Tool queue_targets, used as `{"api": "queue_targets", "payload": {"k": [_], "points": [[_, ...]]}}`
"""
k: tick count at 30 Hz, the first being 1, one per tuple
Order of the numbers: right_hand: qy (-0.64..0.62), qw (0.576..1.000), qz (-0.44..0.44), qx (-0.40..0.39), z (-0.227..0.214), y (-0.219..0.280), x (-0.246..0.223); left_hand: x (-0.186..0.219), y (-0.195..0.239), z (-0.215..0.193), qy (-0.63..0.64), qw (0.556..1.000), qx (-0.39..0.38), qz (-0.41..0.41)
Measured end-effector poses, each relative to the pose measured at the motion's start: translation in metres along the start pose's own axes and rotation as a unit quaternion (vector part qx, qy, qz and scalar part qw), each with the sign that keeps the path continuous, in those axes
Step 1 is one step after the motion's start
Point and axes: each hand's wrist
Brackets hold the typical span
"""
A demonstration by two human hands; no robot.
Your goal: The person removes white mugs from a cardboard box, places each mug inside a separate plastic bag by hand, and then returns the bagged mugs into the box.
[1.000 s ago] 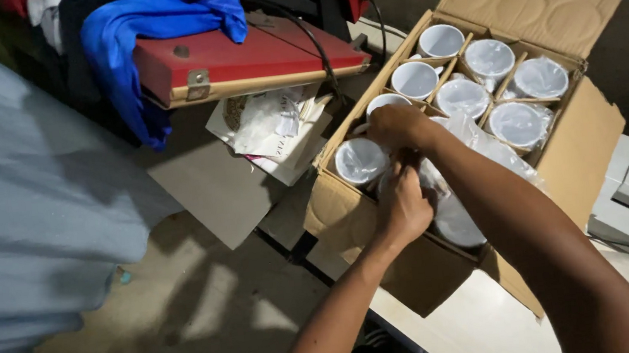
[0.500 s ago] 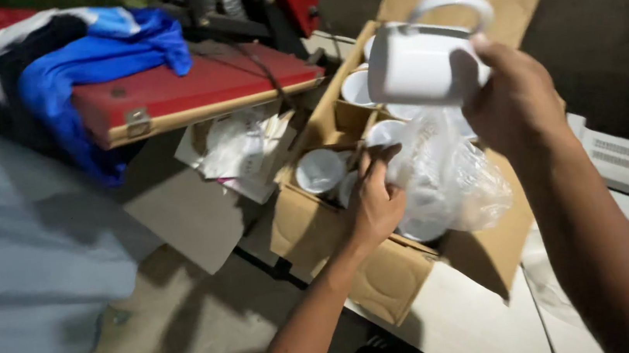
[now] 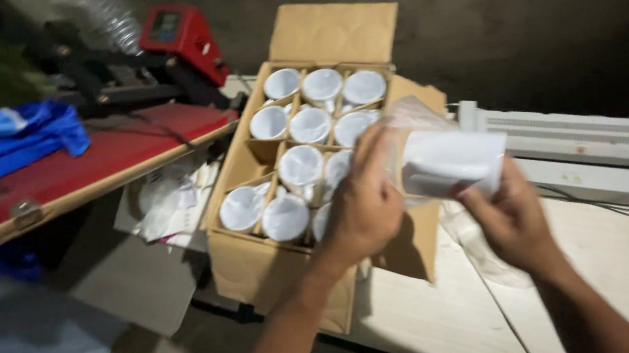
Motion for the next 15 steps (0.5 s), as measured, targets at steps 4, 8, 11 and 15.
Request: {"api": "queue_targets", "payload": {"k": [4, 8, 11, 15], "points": [[-0.063, 0.997, 0.025, 0.047, -0.019, 0.026, 0.037, 0.021, 0.016, 0.056, -0.091, 0.988, -0.035, 0.122], [-0.204, 0.951, 0.157, 0.174, -0.068, 0.061, 0.1, 0.026, 0.03, 0.101, -0.16, 0.928, -0.178, 0.284], [-0.246, 0.922, 0.195, 0.225, -0.09, 0.073, 0.102, 0.033, 0.04, 0.124, -0.148, 0.899, -0.214, 0.353], [-0.298, 0.897, 0.206, 0.255, -0.108, 0.081, 0.092, 0.04, 0.06, 0.152, -0.056, 0.908, -0.143, 0.39]]}}
Point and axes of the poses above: each hand's wrist, its own y-axis away from the middle knuckle, its own z-axis out of the palm, x = y × z, and after that the axes turned 6 degrees about x, right-handed
